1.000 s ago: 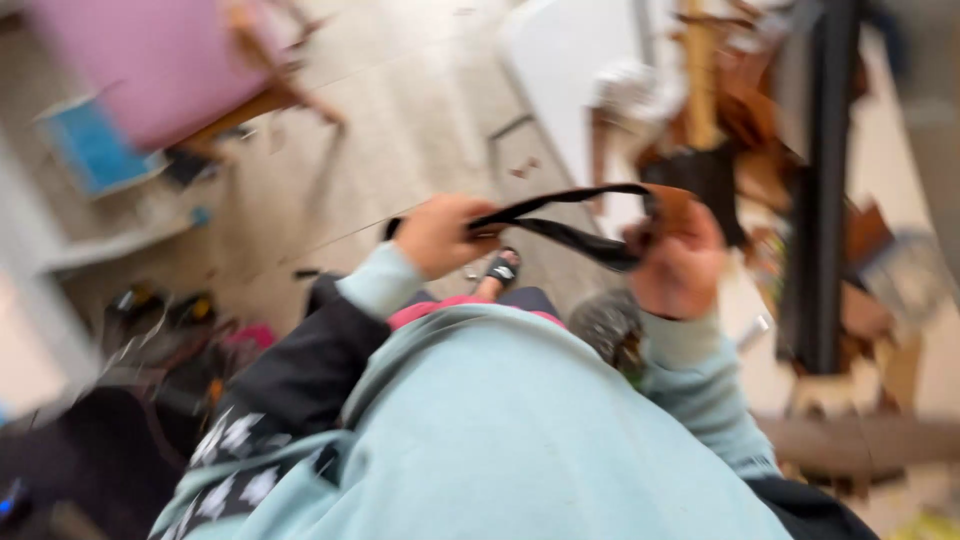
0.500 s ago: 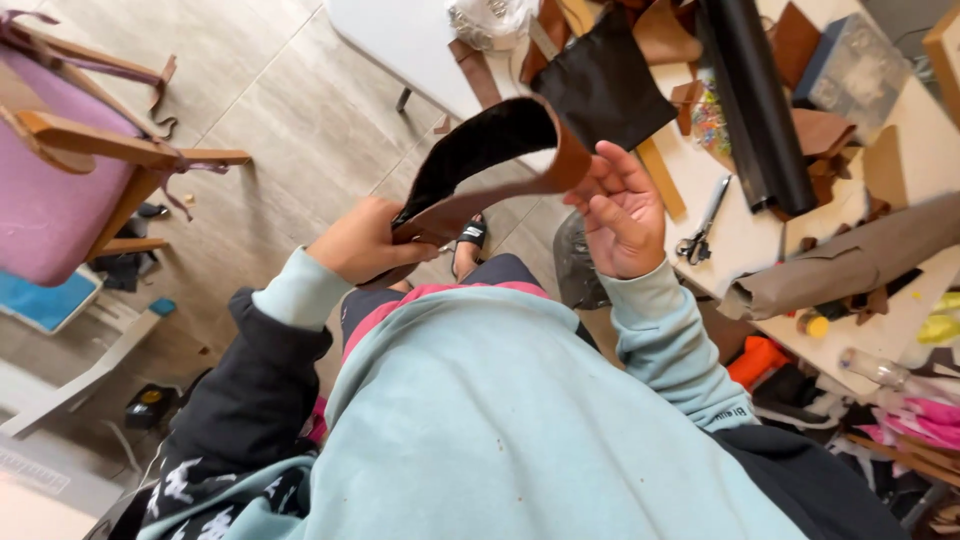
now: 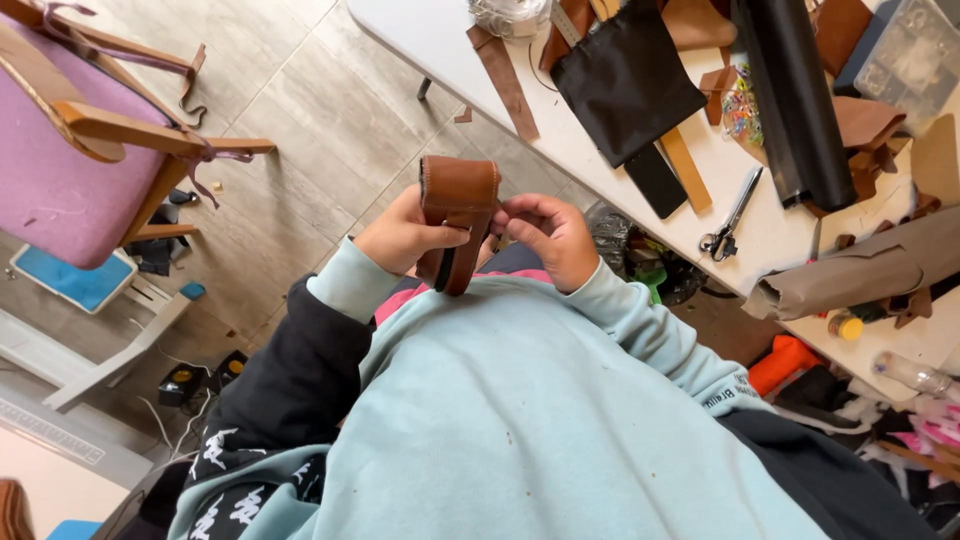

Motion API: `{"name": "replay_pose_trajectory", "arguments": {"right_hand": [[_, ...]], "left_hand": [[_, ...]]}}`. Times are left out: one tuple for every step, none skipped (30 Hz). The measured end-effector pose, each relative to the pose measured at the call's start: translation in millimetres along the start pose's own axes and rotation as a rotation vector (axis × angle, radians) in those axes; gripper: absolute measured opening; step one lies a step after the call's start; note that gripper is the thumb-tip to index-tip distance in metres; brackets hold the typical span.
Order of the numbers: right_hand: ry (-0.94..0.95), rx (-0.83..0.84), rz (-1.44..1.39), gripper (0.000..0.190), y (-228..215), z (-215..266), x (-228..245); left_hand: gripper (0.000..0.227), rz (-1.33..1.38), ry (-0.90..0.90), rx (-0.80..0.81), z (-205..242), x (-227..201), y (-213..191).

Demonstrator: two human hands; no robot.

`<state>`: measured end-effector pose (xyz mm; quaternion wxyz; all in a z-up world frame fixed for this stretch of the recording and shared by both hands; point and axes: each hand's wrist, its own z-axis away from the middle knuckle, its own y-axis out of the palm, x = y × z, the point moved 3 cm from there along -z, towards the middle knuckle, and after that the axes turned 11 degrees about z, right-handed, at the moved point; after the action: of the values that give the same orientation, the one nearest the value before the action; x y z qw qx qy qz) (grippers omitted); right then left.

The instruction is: Trimming leather edges with scissors and fitting a fabric lining into a leather bag.

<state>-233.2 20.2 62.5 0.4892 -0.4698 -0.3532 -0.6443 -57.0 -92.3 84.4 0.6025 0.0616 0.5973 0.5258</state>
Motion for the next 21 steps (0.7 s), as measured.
{"name": "replay_pose_trajectory", "arguments": {"right_hand": [[-0.004, -0.009, -0.003, 0.032, -1.3, -1.7, -8.2], [-0.017, 0.01, 0.032, 0.04, -1.0, -2.4, -16.2], [-0.029, 0.029, 0.067, 0.048, -0.8, -3.3, -24.4], [-0.029, 0.017, 0.062, 0.048, 5.9, -5.2, -19.3], [-0.077, 0.045, 0.111, 0.057, 13.5, -7.1, -12.9], [-0.124, 0.072, 0.16, 0.065, 21.2, -8.6, -6.6], [-0.123, 0.059, 0.155, 0.065, 23.5, -8.1, 0.3], [-0.144, 0.086, 0.23, 0.069, 27.1, -8.6, 8.0], [-0.164, 0.112, 0.305, 0.073, 30.4, -9.1, 15.7], [-0.167, 0.096, 0.304, 0.073, 32.0, -7.8, 18.6], [-0.186, 0.101, 0.364, 0.062, 33.7, -6.8, 21.6], [-0.195, 0.088, 0.434, 0.053, 30.5, -2.6, 24.9], [-0.186, 0.054, 0.442, 0.053, 33.4, -5.3, 29.3], [-0.203, 0.045, 0.461, 0.046, 35.2, -3.8, 33.9], [-0.22, 0.036, 0.481, 0.039, 36.7, -3.3, 38.1], [-0.215, 0.027, 0.477, 0.039, 30.2, 0.1, 22.6], [-0.215, 0.043, 0.487, 0.031, 26.1, 3.6, 7.5], [-0.227, 0.07, 0.497, 0.024, 22.9, 1.0, -6.6], [-0.234, 0.072, 0.494, 0.024, 19.6, -1.7, -1.9], [-0.232, 0.095, 0.454, 0.025, 14.7, 0.0, 2.3], [-0.231, 0.117, 0.414, 0.026, 8.7, 1.7, 6.4]], "left_hand": [[0.054, -0.006, -0.004, 0.008, 3.2, -5.1, 12.1], [0.055, 0.09, 0.041, -0.037, 7.5, -11.6, 22.5], [0.057, 0.186, 0.086, -0.082, 11.8, -17.8, 32.7], [0.057, 0.181, 0.076, -0.075, 5.0, -11.0, 22.9], [0.068, 0.286, 0.142, 0.015, -1.7, -6.5, 15.0], [0.079, 0.392, 0.206, 0.103, -7.7, -1.9, 7.0], [0.079, 0.389, 0.194, 0.109, -8.4, 1.9, 4.2], [0.075, 0.435, 0.211, 0.13, -9.2, 3.9, 1.3], [0.071, 0.482, 0.228, 0.15, -10.2, 6.0, -1.5], [0.071, 0.479, 0.217, 0.162, -5.7, 8.8, -4.2], [0.072, 0.426, 0.228, 0.147, -2.1, 11.4, -7.7], [0.074, 0.385, 0.226, 0.146, -2.2, 17.5, -8.3], [0.074, 0.393, 0.203, 0.172, -3.5, 24.0, -18.1], [0.067, 0.299, 0.209, 0.142, -4.5, 32.6, -26.8], [0.06, 0.204, 0.218, 0.115, -6.3, 41.1, -35.8], [0.06, 0.203, 0.208, 0.12, -2.9, 35.4, -15.9], [0.049, 0.172, 0.258, 0.109, 1.7, 27.0, 2.6], [0.041, 0.135, 0.323, 0.093, 4.4, 15.7, 19.3], [0.041, 0.129, 0.328, 0.093, 3.7, 18.4, 11.0], [0.037, 0.102, 0.329, 0.092, 2.6, 23.2, 4.8], [0.034, 0.074, 0.33, 0.091, 0.7, 28.7, -0.8]]}}
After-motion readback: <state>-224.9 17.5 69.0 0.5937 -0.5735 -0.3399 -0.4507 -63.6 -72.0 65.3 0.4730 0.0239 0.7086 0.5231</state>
